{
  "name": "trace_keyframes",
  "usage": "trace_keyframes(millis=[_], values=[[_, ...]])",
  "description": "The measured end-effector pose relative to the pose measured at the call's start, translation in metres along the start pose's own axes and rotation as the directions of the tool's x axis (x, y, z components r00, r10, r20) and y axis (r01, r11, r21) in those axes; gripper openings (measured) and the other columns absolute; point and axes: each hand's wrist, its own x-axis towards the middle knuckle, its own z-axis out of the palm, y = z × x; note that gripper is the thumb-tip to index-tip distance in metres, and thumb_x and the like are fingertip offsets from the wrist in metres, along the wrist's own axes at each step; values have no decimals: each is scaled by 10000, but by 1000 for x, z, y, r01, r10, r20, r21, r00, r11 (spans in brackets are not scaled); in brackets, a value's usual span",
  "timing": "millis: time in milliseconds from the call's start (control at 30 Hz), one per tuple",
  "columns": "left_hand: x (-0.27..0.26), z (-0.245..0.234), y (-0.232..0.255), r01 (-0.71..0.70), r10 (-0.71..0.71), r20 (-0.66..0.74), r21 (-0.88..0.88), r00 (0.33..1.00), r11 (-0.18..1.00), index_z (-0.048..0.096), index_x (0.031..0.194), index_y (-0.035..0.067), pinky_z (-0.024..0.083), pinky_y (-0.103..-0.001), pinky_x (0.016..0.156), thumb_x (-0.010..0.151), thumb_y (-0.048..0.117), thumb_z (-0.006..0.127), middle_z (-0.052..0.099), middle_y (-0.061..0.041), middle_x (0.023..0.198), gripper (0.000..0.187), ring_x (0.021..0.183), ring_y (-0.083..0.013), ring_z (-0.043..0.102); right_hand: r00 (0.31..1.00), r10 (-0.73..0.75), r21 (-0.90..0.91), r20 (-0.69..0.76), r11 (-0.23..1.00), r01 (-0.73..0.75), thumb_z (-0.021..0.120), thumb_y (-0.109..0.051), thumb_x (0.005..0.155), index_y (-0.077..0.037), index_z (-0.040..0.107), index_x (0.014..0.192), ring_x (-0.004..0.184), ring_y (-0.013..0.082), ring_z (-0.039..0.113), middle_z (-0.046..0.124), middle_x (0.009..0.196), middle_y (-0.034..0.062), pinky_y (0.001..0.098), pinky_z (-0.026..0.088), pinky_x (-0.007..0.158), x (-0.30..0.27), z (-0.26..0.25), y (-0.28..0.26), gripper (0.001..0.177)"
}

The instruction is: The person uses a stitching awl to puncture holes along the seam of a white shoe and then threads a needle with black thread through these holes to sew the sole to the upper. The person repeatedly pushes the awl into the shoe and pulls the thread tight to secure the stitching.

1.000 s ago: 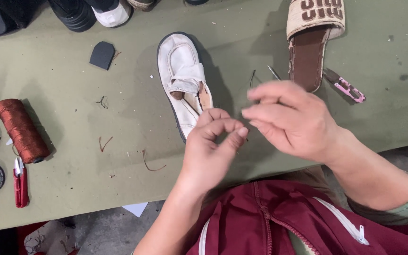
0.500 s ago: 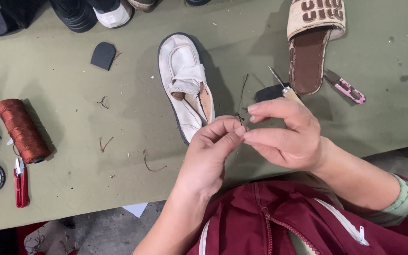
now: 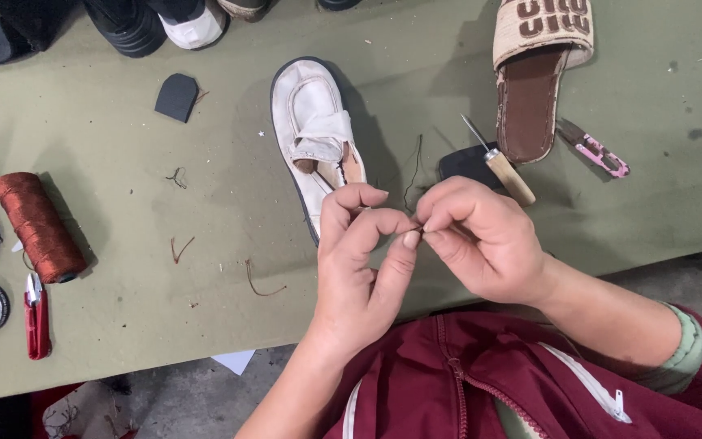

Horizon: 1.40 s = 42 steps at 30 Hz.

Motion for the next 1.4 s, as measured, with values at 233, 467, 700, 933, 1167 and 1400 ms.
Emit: trace_keyframes(millis=[233, 467, 700, 933, 1167, 1400], values=[[-5, 5, -10, -64, 64, -14, 5, 998, 998, 649, 991, 126, 481, -456, 996, 1013, 123, 582, 487, -136, 1154, 71, 1134, -340, 535, 993, 111, 131, -37, 986, -105, 628, 0, 960, 24, 625, 959, 691, 157, 658, 691, 868, 145, 297, 581, 629, -3, 5, -7, 24], [-9, 7, -17, -120, 122, -46, 49, 991, 992, 669, 976, 136, 460, -471, 1051, 1007, 124, 611, 495, -110, 1124, 67, 1219, -350, 516, 994, 68, 189, -90, 981, -50, 643, 62, 945, 43, 544, 1038, 692, 126, 674, 665, 851, 136, 244, 591, 634, -6, 8, -5, 138], [-8, 9, -19, -172, 178, -65, 89, 982, 981, 692, 956, 137, 478, -461, 1058, 989, 114, 641, 530, -65, 1039, 64, 1220, -334, 542, 996, -27, -60, -90, 998, 22, 688, 44, 913, 44, 631, 964, 626, 140, 639, 683, 821, 143, 260, 581, 574, -5, 3, -6, 76], [-8, 10, -17, -176, 185, -84, 99, 979, 979, 701, 959, 139, 486, -454, 1065, 980, 110, 656, 514, -52, 1030, 57, 1215, -322, 553, 990, -98, -169, -98, 982, 81, 683, -30, 937, 22, 699, 951, 631, 179, 633, 700, 825, 135, 291, 559, 554, -3, 4, -6, 57], [-9, 11, -13, -197, 215, -143, 129, 966, 972, 695, 997, 129, 503, -484, 1032, 955, 145, 677, 520, -106, 1085, 48, 1177, -347, 560, 994, -49, -123, -96, 992, 37, 625, -43, 974, -1, 667, 889, 624, 190, 616, 671, 752, 100, 300, 543, 577, 0, 2, -6, 104], [-6, 15, -11, -324, 415, -212, 360, 885, 875, 738, 908, 166, 549, -521, 970, 873, 128, 721, 537, -133, 1149, 55, 1103, -393, 594, 996, 11, -55, -84, 998, -16, 584, -31, 990, -2, 634, 856, 622, 175, 580, 623, 727, 96, 304, 535, 590, 2, 4, -8, 147]])
